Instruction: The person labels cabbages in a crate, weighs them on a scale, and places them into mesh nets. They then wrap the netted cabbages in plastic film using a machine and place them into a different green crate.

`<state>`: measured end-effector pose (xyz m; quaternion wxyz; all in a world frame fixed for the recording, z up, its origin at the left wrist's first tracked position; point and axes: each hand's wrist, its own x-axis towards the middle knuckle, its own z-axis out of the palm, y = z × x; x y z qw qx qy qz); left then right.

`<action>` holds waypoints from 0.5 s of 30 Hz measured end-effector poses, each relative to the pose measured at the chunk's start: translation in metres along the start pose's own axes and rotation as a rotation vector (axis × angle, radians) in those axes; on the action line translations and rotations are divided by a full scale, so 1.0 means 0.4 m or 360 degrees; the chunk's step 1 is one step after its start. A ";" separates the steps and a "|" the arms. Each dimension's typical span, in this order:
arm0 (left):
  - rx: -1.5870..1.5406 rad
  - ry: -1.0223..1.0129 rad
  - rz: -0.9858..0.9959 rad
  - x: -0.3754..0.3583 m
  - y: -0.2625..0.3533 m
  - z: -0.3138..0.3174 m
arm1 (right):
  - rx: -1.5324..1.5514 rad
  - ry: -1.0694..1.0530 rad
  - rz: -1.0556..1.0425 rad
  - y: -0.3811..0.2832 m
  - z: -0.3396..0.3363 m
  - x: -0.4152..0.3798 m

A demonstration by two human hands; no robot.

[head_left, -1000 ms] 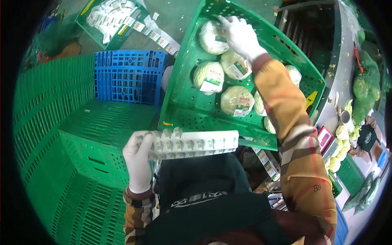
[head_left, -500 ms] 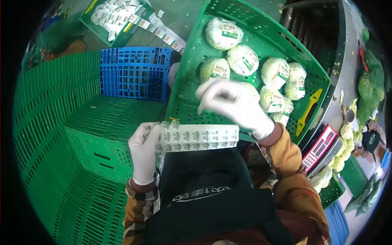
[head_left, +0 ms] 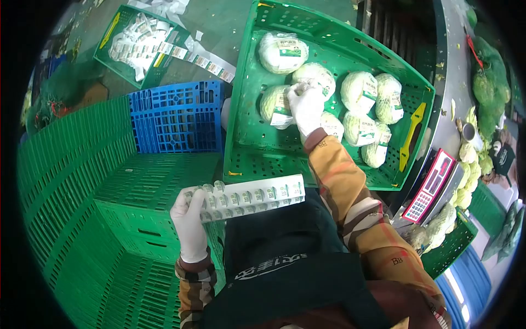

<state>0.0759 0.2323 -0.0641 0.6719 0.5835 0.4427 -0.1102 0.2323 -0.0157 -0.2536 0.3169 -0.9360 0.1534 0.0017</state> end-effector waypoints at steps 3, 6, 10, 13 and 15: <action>0.0009 0.0000 0.0059 0.006 0.007 -0.015 | -0.0218 -0.0085 -0.0095 0.003 -0.012 -0.005; 0.0154 0.0031 -0.0005 -0.013 0.045 0.011 | -0.0591 0.0077 -0.0467 0.068 0.001 0.014; 0.0150 0.0087 0.0076 -0.012 0.054 -0.045 | -0.0628 0.0081 -0.0560 0.102 -0.005 0.043; -0.0540 0.0152 0.0110 0.008 0.052 -0.149 | -0.0782 -0.0153 -0.0361 0.012 -0.034 0.050; -0.0577 0.0171 0.0292 0.008 0.038 -0.257 | -0.0729 -0.0142 -0.0435 0.013 -0.023 0.048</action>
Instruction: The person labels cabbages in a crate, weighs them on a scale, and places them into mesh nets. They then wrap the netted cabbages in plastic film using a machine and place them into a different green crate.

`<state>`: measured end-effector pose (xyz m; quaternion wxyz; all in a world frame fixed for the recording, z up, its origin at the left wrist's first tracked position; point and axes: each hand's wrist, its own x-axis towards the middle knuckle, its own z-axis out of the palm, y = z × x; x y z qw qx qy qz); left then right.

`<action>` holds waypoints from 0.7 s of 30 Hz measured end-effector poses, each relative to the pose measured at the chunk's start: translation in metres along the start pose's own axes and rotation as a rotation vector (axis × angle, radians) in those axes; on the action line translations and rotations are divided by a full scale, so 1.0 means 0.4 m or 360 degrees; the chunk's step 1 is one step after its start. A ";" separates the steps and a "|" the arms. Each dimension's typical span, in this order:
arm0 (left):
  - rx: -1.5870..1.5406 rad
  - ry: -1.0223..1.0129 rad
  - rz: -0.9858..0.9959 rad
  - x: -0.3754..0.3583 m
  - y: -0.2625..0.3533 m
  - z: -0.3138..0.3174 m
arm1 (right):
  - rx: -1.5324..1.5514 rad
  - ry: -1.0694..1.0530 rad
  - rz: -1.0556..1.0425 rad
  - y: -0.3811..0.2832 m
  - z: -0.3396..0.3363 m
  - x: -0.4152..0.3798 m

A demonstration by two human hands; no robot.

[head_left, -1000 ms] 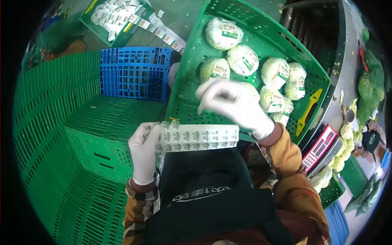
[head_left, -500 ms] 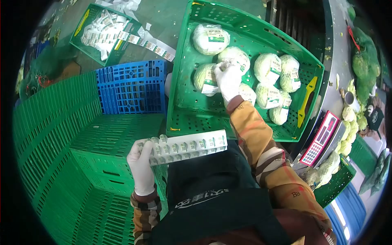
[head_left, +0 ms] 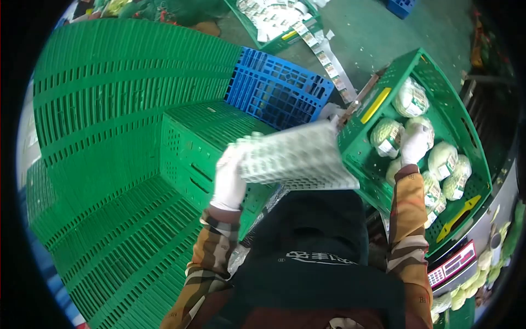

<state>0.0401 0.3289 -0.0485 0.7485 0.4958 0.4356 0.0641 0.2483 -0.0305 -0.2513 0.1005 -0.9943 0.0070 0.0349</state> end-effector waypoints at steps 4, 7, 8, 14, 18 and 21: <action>-0.0446 0.0312 -0.0058 0.023 0.009 -0.313 | -0.0133 0.0047 -0.0067 -0.040 -0.029 -0.005; 0.0639 0.0173 0.0173 -0.008 -0.044 -0.670 | -0.0169 0.0166 -0.0123 -0.021 -0.018 -0.011; 0.1264 0.0237 0.0222 -0.051 -0.046 -0.707 | -0.0190 0.0133 -0.0094 -0.014 -0.009 -0.004; 0.2125 0.0780 0.0159 -0.136 -0.165 -1.097 | -0.0181 0.0249 -0.0061 -0.017 0.038 -0.006; 0.1555 0.0574 0.0045 -0.048 -0.053 -0.893 | 0.0623 0.0076 0.0192 -0.034 0.012 -0.086; 0.0204 0.0347 0.0106 0.067 0.069 -0.709 | 0.0637 0.0072 0.0189 -0.091 -0.050 -0.187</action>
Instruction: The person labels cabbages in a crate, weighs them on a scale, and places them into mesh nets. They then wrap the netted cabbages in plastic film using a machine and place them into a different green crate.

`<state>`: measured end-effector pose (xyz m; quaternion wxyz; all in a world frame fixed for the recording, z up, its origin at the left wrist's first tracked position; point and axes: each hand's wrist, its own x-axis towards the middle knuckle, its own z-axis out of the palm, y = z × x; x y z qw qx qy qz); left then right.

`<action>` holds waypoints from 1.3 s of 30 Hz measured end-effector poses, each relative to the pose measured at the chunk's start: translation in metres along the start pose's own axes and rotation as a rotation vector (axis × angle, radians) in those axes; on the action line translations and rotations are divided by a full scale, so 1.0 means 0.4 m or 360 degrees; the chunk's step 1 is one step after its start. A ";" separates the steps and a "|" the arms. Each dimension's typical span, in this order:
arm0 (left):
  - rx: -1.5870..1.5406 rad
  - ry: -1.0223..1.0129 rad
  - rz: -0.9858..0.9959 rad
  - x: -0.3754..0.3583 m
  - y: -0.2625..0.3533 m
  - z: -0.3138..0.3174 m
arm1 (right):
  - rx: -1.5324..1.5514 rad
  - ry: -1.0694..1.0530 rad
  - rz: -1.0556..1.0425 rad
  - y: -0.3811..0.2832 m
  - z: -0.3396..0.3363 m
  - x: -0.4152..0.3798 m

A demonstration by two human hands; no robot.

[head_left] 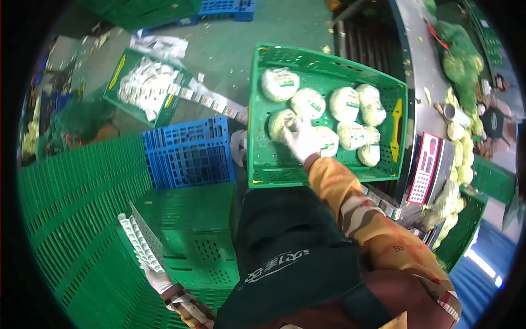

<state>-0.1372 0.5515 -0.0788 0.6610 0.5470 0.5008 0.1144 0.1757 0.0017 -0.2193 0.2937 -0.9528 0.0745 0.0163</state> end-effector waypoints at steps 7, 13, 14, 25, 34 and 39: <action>0.0097 -0.0823 0.0322 -0.141 0.270 0.583 | 0.0713 -0.0573 -0.0583 -0.288 -0.280 -0.160; 0.0170 -0.0999 0.0259 -0.307 0.292 0.783 | 0.1049 -0.0487 -0.0805 -0.292 -0.472 -0.169; 0.0437 -0.1028 0.0567 -0.336 0.287 0.814 | 0.1099 -0.0437 -0.0911 -0.263 -0.485 -0.167; -0.0105 -0.1849 0.0453 -0.650 0.262 1.176 | 0.1430 0.0053 0.0060 0.044 -0.829 -0.291; 0.0717 -0.1984 0.0329 -0.802 0.044 1.256 | 0.1630 0.1757 0.0978 0.638 -1.093 -0.489; 0.0816 -0.1909 0.0242 -0.816 -0.003 1.218 | 0.2068 0.1952 0.1121 0.811 -1.066 -0.542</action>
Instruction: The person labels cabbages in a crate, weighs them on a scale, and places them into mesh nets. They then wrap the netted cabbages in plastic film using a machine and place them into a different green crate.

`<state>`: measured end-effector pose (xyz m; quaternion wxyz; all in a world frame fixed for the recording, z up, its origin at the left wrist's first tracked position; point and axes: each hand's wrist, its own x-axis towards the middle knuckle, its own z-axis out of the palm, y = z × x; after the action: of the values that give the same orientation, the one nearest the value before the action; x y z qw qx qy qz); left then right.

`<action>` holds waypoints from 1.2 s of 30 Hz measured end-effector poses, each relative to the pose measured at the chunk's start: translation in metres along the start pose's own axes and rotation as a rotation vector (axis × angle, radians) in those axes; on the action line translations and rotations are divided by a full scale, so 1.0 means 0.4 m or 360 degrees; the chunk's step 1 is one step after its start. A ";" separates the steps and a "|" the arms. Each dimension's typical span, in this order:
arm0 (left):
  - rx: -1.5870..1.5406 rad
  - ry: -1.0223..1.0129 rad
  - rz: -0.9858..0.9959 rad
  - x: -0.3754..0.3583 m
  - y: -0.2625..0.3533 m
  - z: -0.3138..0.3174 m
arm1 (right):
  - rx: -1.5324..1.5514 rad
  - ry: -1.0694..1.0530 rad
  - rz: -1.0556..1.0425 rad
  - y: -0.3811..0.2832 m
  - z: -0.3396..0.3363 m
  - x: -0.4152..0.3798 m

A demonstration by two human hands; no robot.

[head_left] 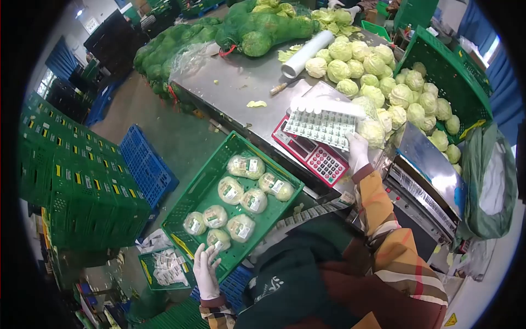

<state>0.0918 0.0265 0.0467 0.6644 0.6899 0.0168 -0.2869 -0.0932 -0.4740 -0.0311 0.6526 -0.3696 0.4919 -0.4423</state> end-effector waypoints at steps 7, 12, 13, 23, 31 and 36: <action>-0.0038 0.0100 -0.0066 -0.037 -0.023 -0.033 | 0.0054 -0.0130 0.0142 -0.005 0.081 0.033; -0.0054 0.0109 -0.0085 -0.062 -0.038 -0.041 | 0.0036 -0.0183 0.0162 0.015 0.223 0.092; -0.0072 0.0147 -0.0088 -0.069 -0.040 -0.042 | 0.0093 -0.0198 -0.0022 0.038 0.259 0.116; -0.0099 0.0489 -0.0070 -0.178 -0.085 -0.166 | -0.0034 -0.0601 0.0169 0.148 0.479 0.227; -0.0209 0.0733 -0.0286 -0.244 -0.203 -0.374 | -0.0683 -0.0727 -0.0261 0.220 0.417 -0.072; -0.0217 0.0638 -0.0307 -0.159 -0.223 -0.508 | -0.1355 -0.0629 -0.0651 0.375 0.283 -0.168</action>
<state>0.0785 0.2478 -0.0170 0.6623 0.6818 0.2336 -0.2046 0.0403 -0.3552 -0.1200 0.4247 -0.7679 0.4133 -0.2431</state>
